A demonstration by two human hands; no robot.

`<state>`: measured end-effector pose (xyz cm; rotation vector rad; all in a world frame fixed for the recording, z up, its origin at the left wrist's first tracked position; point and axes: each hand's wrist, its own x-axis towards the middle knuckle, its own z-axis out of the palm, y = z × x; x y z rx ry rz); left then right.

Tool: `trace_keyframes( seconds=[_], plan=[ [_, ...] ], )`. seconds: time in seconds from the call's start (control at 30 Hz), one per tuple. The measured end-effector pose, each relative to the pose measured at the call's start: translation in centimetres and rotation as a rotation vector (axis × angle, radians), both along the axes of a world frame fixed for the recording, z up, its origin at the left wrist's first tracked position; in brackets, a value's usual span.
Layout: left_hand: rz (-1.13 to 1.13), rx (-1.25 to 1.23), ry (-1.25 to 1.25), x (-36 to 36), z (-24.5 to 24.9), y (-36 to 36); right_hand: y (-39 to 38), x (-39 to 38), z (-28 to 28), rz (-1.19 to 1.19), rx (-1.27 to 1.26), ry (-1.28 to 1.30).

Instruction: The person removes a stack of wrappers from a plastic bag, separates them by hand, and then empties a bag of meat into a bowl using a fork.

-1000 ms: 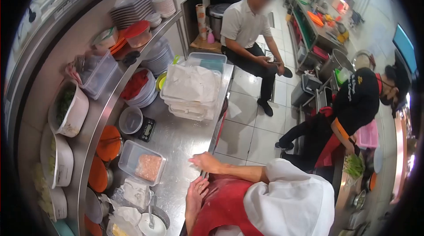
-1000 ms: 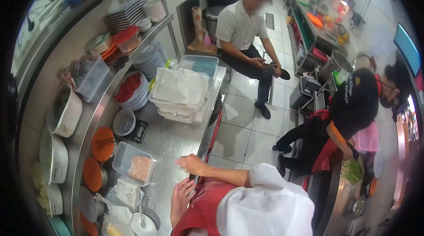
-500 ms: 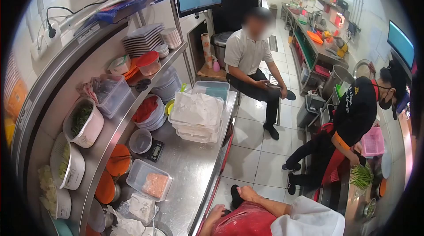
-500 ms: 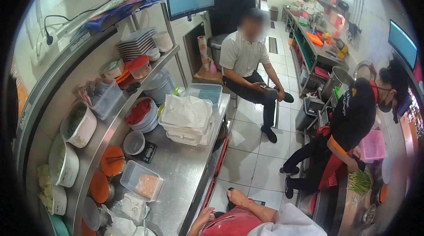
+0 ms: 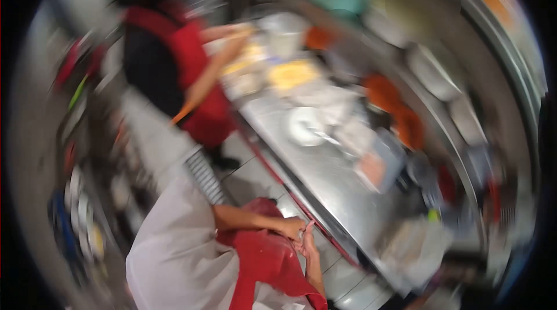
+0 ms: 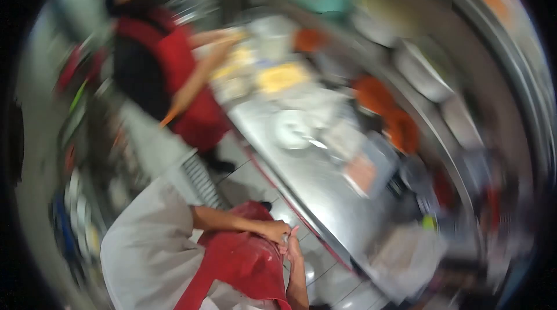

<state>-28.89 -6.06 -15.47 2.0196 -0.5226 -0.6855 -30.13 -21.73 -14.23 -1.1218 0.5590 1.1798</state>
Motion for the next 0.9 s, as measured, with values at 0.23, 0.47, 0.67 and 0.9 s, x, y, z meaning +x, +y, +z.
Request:
trace_keyframes(
  seconds=[0.23,0.47,0.67,0.9],
  plan=[
    [0.865,-0.095,0.273,-11.7,-2.0,14.0,15.3,0.3,-3.5,0.705,0.099,-0.168],
    [1.525,-0.527,0.456,-24.8,-4.0,24.6,32.2,-7.4,-3.0,1.010,0.144,-0.477],
    [1.746,-0.528,0.478,-36.3,-4.8,39.5,50.2,-14.4,-6.2,1.040,0.095,-0.537],
    [2.217,-0.538,0.517,-48.3,-9.1,48.3,70.7,-15.9,-12.3,0.944,-0.046,-0.868]
  ],
)
